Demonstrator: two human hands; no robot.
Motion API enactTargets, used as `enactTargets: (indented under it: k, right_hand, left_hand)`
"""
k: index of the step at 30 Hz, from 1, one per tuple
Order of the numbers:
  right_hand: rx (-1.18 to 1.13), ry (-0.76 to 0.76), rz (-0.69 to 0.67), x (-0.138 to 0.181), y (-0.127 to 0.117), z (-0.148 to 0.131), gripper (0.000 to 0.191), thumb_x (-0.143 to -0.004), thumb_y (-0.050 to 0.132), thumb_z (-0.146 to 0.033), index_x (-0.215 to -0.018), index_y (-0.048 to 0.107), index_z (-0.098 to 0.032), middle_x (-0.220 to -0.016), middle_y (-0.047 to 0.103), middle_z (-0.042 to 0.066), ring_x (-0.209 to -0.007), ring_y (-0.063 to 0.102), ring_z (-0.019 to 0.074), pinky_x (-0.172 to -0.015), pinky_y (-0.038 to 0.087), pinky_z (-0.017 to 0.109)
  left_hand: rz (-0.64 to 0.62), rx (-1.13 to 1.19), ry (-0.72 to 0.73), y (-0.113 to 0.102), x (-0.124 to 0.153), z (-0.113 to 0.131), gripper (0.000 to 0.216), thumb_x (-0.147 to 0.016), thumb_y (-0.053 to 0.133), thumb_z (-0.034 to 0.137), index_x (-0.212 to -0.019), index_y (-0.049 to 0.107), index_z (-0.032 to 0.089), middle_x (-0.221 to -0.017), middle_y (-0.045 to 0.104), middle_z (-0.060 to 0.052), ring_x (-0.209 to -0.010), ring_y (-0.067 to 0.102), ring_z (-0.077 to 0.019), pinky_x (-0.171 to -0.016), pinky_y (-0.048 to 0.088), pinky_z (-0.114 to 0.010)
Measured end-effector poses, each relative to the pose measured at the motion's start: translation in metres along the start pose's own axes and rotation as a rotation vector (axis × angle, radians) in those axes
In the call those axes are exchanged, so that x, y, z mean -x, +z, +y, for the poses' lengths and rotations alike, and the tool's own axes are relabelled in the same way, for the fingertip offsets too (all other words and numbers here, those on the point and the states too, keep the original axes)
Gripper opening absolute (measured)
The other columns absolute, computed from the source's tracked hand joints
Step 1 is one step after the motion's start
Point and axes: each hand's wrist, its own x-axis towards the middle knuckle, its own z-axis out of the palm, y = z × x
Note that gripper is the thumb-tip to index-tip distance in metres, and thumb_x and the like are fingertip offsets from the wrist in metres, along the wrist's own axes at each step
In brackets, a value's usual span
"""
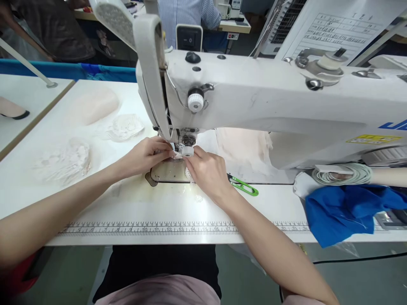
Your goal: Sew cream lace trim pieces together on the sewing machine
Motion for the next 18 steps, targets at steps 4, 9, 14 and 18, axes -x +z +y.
enactTargets:
  k: [4, 9, 14, 18]
  right_hand:
    - [-0.019, -0.072, 0.020, 0.000, -0.004, -0.002, 0.020, -0.091, 0.056, -0.020, -0.086, 0.075, -0.020, -0.072, 0.070, 0.001, -0.060, 0.055, 0.0133, -0.051, 0.034, 0.027]
    - [-0.047, -0.197, -0.087, 0.000, -0.006, -0.001, 0.016, -0.088, 0.057, -0.018, -0.087, 0.073, -0.019, -0.098, 0.075, 0.005, -0.088, 0.063, 0.0209, -0.076, 0.043, 0.035]
    - [-0.055, -0.272, -0.139, 0.000, -0.006, 0.000, 0.017, -0.091, 0.056, -0.015, -0.097, 0.072, -0.017, -0.098, 0.077, 0.004, -0.090, 0.064, 0.0197, -0.085, 0.042, 0.035]
    - [-0.031, -0.271, -0.178, -0.001, -0.009, -0.002, 0.020, -0.091, 0.053, -0.014, -0.100, 0.071, -0.016, -0.096, 0.077, 0.005, -0.093, 0.065, 0.0200, -0.087, 0.043, 0.036]
  left_hand:
    - [0.059, -0.231, 0.170, 0.008, 0.013, -0.006, 0.023, -0.095, 0.052, 0.023, -0.088, 0.074, 0.019, -0.096, 0.068, -0.005, -0.090, 0.060, -0.0207, -0.080, 0.044, -0.037]
    - [0.244, -0.594, 0.428, 0.022, 0.036, -0.003, 0.020, -0.096, 0.053, 0.020, -0.105, 0.072, 0.019, -0.102, 0.072, -0.004, -0.097, 0.060, -0.0215, -0.079, 0.043, -0.037]
    - [0.208, -0.827, 0.430, 0.027, 0.050, 0.010, 0.030, -0.098, 0.053, 0.030, -0.120, 0.065, 0.013, -0.121, 0.069, -0.006, -0.113, 0.059, -0.0224, -0.088, 0.041, -0.039]
    - [0.178, -0.907, 0.386, 0.027, 0.054, 0.019, 0.034, -0.101, 0.048, 0.032, -0.122, 0.064, 0.010, -0.120, 0.070, -0.010, -0.114, 0.060, -0.0223, -0.089, 0.042, -0.039]
